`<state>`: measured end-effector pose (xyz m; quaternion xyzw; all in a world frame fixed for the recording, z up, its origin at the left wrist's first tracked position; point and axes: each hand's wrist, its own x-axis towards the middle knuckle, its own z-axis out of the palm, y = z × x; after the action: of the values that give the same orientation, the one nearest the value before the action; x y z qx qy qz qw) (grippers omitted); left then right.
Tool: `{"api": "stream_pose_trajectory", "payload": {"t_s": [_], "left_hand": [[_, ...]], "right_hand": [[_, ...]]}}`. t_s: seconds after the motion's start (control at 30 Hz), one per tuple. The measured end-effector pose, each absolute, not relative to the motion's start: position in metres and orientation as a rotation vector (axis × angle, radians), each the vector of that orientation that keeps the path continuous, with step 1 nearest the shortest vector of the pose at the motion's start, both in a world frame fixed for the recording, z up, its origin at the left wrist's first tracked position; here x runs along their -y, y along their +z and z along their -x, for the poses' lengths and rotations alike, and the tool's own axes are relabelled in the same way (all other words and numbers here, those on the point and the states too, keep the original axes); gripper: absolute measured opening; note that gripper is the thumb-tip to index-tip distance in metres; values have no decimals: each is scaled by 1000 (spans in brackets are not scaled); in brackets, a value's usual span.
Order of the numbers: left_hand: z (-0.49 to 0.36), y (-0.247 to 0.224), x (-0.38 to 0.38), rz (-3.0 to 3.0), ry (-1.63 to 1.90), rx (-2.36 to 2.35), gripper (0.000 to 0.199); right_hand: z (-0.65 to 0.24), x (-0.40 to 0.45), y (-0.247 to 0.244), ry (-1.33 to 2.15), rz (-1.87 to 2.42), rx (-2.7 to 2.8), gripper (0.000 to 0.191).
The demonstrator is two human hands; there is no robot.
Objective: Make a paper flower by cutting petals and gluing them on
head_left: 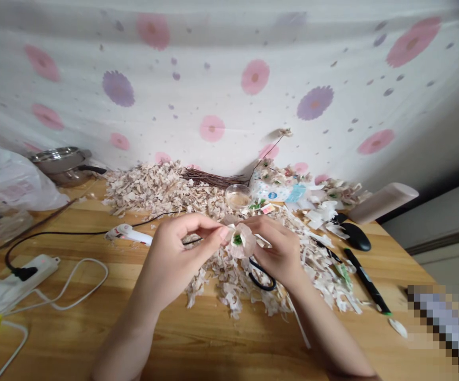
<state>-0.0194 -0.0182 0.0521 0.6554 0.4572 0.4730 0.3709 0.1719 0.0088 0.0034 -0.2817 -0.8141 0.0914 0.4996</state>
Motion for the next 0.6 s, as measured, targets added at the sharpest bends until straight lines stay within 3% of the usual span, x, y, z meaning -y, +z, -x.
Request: {"api": "stream_pose_trajectory", "payload": {"t_s": [0.6], "left_hand": [[21, 55, 21, -1765, 1132, -1271, 14]], "right_hand": [[-172, -10, 1, 288, 747, 1960, 13]]}}
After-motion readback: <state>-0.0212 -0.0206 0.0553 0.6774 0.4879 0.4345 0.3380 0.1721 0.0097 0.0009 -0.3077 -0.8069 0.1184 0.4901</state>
